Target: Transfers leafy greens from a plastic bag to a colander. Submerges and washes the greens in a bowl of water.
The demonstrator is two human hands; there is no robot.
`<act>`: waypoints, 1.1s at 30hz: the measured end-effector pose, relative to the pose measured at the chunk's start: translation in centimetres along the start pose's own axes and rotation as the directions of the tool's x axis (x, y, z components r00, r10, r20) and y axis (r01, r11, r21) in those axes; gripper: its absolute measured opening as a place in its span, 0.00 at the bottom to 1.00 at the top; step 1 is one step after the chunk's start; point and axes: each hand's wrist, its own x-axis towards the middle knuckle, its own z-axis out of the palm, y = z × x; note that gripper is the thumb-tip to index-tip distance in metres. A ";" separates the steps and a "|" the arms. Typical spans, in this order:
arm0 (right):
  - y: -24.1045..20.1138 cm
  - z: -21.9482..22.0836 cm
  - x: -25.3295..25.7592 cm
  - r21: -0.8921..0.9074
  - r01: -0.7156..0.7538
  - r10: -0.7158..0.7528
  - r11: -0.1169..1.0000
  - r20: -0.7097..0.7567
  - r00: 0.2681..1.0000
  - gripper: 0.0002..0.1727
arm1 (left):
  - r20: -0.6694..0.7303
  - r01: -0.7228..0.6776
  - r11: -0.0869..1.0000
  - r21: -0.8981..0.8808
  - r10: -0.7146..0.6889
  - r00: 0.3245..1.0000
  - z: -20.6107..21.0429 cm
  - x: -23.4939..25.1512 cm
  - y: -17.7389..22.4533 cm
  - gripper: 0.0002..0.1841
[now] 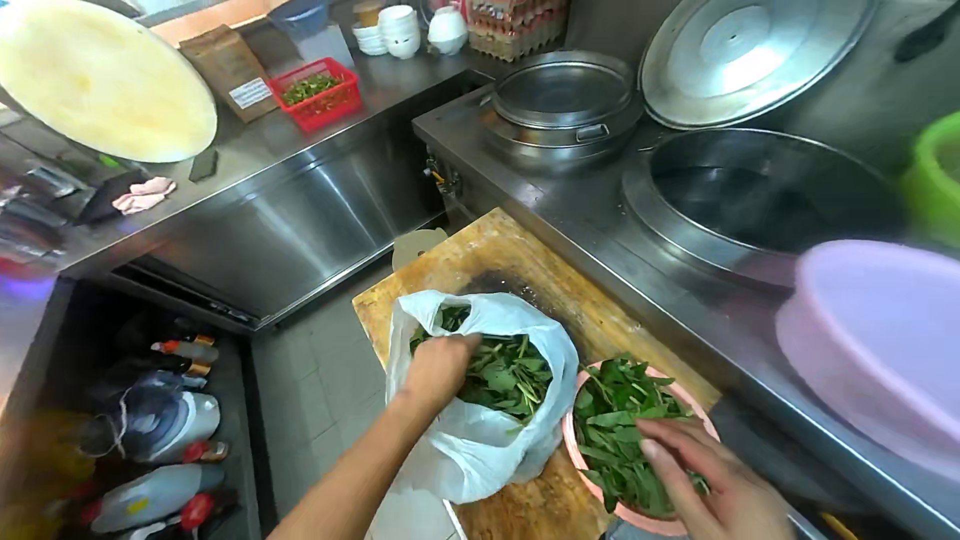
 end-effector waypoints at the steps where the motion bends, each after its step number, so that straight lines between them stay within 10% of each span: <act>1: -0.7 0.6 0.1 0.001 0.013 -0.013 1.000 -0.008 1.000 0.17 | -0.076 -0.019 0.995 -0.096 0.012 0.997 -1.5 -0.3 -0.4 0.20; 5: -2.0 2.2 0.4 0.029 0.027 -0.025 0.999 -0.068 0.997 0.17 | -0.215 -0.160 0.824 -0.544 0.048 0.976 -7.2 -1.8 -2.1 0.14; 8: -3.2 2.9 1.1 0.076 0.030 -0.025 0.997 -0.073 0.997 0.17 | -0.158 -0.135 0.427 -0.894 -0.018 0.987 -7.5 -2.4 -3.7 0.14; 12: -4.1 4.5 2.1 0.055 0.054 -0.052 0.997 -0.025 0.998 0.18 | -0.155 -0.155 0.015 -0.988 -0.167 0.974 -5.5 -2.9 -4.4 0.16; 17: -3.1 6.5 1.9 0.045 0.053 -0.052 0.998 -0.029 0.998 0.19 | -0.223 -0.259 -0.123 -0.958 -0.246 0.943 -6.8 -3.8 -2.6 0.15; 24: 3.0 1.3 -3.0 0.022 -0.128 0.128 0.992 -0.316 0.940 0.20 | -0.337 -0.337 -0.004 -0.941 -0.050 0.940 -8.6 -3.2 7.7 0.16; 28: 8.2 -3.9 -7.7 0.146 -0.471 0.492 0.870 -0.279 0.824 0.20 | -0.323 -0.332 0.347 -0.877 0.085 0.943 -3.1 -0.8 14.1 0.15; 33: 12.6 -4.8 -11.4 0.243 -0.695 0.731 0.677 -0.114 0.672 0.22 | -0.245 -0.361 0.877 -0.316 0.292 0.925 9.3 1.6 18.8 0.25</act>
